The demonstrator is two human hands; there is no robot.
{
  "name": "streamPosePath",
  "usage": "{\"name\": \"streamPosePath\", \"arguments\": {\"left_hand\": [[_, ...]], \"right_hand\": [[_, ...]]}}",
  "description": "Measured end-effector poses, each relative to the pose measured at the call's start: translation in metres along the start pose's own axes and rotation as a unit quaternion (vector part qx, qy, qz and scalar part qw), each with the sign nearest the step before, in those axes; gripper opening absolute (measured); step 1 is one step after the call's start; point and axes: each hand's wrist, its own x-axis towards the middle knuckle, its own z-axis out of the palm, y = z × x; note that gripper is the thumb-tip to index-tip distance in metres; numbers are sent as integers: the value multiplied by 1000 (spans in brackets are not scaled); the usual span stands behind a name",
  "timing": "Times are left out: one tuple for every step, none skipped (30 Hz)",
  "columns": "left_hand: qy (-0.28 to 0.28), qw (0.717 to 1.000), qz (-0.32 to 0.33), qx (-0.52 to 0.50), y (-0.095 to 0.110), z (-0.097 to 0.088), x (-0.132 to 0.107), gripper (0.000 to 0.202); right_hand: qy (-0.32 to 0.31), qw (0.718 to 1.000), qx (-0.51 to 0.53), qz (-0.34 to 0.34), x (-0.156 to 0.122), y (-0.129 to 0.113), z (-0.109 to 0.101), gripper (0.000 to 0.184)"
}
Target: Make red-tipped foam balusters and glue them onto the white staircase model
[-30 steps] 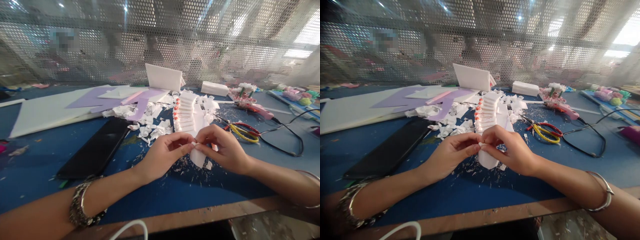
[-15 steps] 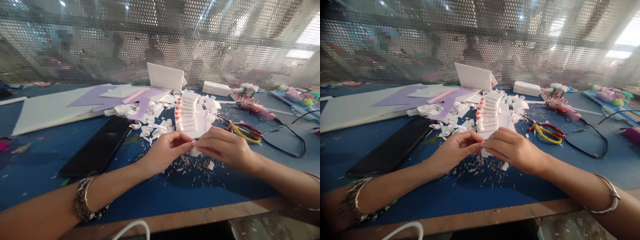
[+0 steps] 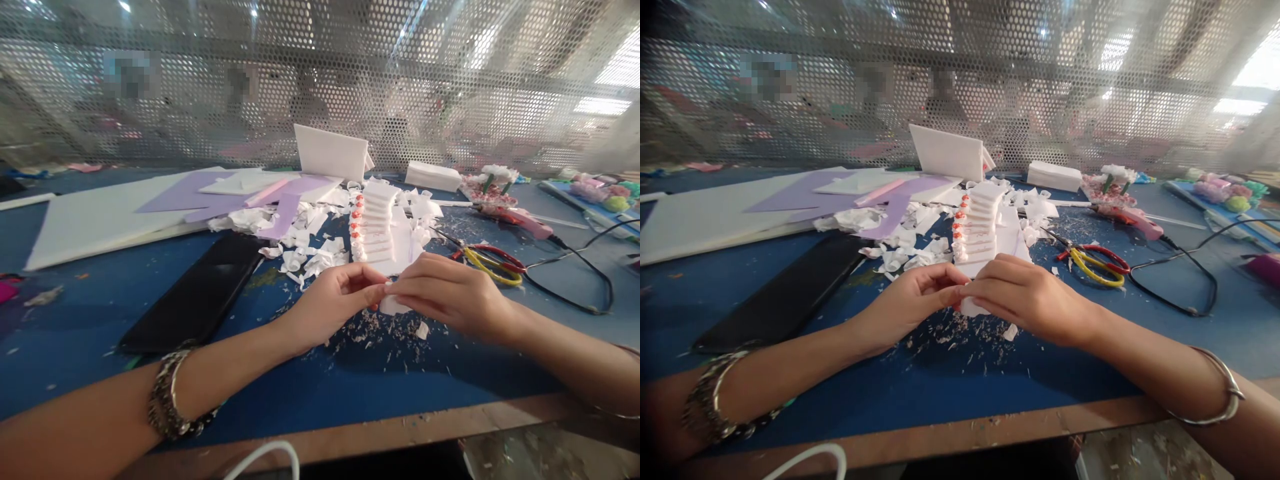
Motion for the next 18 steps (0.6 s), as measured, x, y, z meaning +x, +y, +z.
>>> {"name": "streamPosePath", "arguments": {"left_hand": [[2,1000,0,-1,0,0,0,20],[3,1000,0,-3,0,0,0,19],[4,1000,0,-5,0,-1,0,19],[3,1000,0,-6,0,-1,0,19],[1,1000,-1,-7,0,-1,0,18],[-1,1000,-1,-7,1,-1,0,18],[-1,1000,-2,-7,1,-1,0,18],[-2,1000,-1,-7,1,-2,0,18],[-2,1000,1,-6,0,-2,0,17],[-2,1000,4,-4,0,-3,0,17],[-1,1000,7,-1,0,-4,0,18],[-1,1000,8,3,-1,-4,1,18],[-3,1000,8,7,-1,-4,1,18],[-6,1000,6,9,-2,-4,2,19],[-11,1000,3,10,-2,-4,2,19],[-16,1000,-2,9,-2,-3,2,20],[-22,1000,-5,8,-2,-3,2,19],[-26,1000,-9,7,-1,-2,2,19]], "right_hand": [[0,1000,-8,-3,0,-1,-1,22],[-3,1000,-20,-10,0,-1,-2,21],[-8,999,-33,-14,0,-2,-3,19],[-13,999,-48,-16,0,-4,-5,18],[-20,998,-62,-17,0,-5,-6,17],[-28,997,-74,-19,0,-6,-8,18],[-34,996,-81,-18,1,-6,-9,20],[-38,996,-85,-14,1,-7,-10,21],[-46,995,-85,-9,2,-7,-11,22],[-55,995,-84,-1,2,-7,-11,23],[-63,995,-83,8,3,-7,-11,23],[-72,994,-84,15,3,-7,-11,23],[-81,993,-88,14,3,-8,-12,25],[-86,992,-94,9,3,-8,-12,26],[-85,991,-102,2,3,-8,-12,28],[-78,991,-111,-8,3,-9,-12,29],[-72,990,-123,-21,2,-9,-11,28],[-61,988,-136,-33,2,-9,-11,27]]}}
